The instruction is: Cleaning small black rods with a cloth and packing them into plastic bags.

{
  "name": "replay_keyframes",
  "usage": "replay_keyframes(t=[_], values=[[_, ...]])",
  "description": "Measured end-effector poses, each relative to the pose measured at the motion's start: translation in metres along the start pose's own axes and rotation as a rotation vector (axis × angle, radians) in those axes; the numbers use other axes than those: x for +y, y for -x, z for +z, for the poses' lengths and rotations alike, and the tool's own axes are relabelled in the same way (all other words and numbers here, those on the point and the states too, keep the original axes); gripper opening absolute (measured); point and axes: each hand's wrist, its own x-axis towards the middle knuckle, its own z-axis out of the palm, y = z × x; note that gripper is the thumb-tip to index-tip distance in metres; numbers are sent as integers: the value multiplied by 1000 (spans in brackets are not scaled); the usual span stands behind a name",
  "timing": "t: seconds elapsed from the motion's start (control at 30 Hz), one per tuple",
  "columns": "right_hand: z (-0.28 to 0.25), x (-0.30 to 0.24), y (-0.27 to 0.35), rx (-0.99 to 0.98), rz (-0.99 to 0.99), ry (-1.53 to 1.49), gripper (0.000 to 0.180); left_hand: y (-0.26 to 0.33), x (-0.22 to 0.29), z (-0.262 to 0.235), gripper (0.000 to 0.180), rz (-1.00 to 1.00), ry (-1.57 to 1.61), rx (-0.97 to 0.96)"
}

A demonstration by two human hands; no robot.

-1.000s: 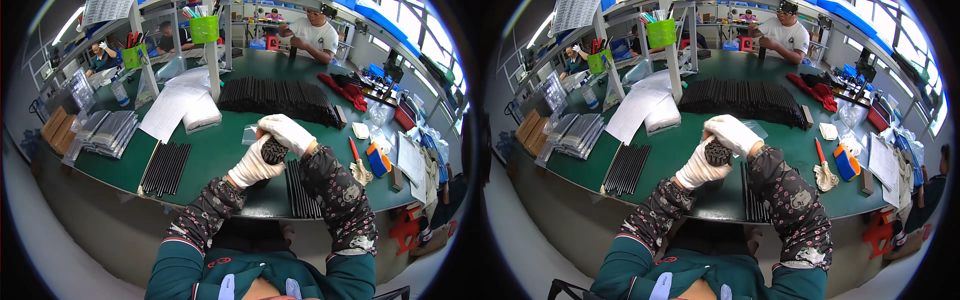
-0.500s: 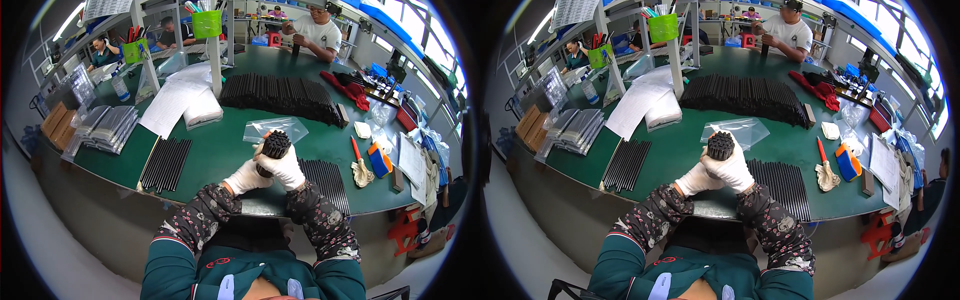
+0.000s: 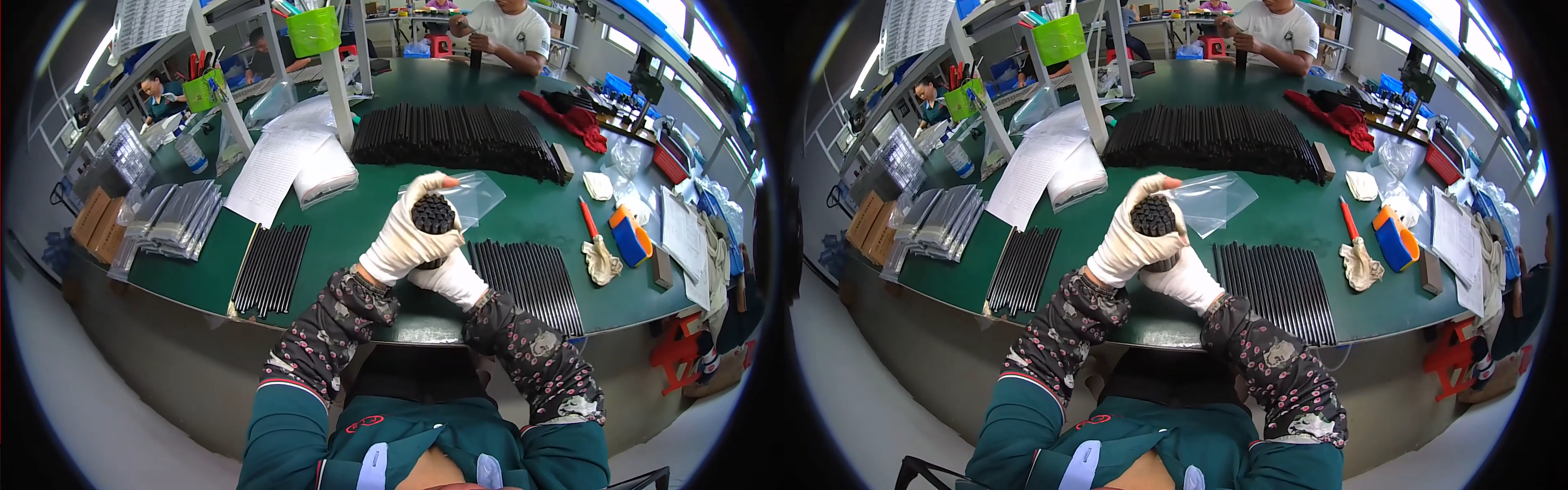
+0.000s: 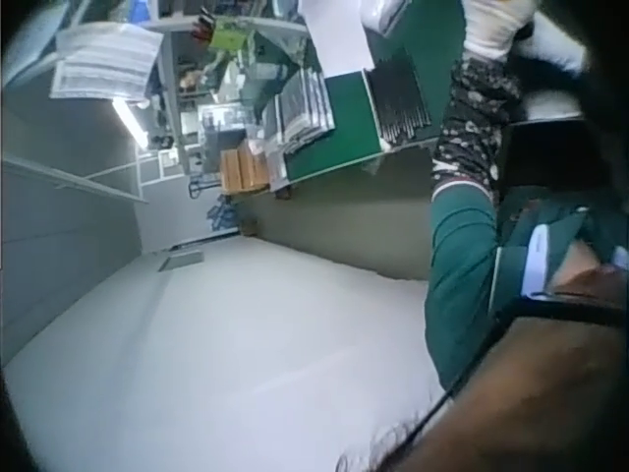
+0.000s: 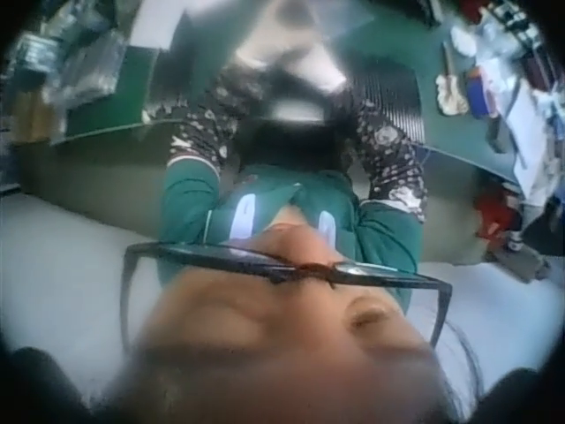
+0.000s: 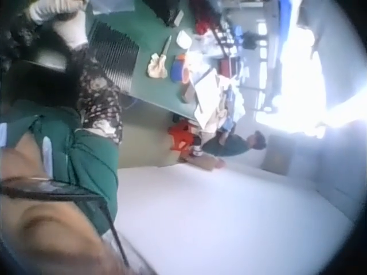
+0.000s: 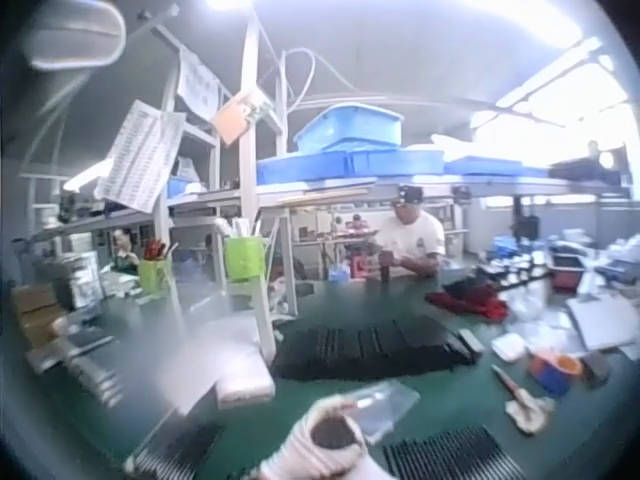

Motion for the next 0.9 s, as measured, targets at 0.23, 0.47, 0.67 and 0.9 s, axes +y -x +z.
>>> replay_keyframes(t=[0.23, 0.47, 0.67, 0.9], values=[[-4, -13, -5, -208, 373, -252, 41, -4, -11, -10, 40, -5, 187, 287], [1, -56, 38, -242, 632, -717, 39, 10, -4, -14, 37, -413, 621, 528], [7, -72, 78, -213, 717, -1132, 30, 9, -6, -5, 23, -571, 542, 405], [-6, -80, 150, -253, 848, -1334, 52, -18, -37, -57, 9, -201, -388, 339]])
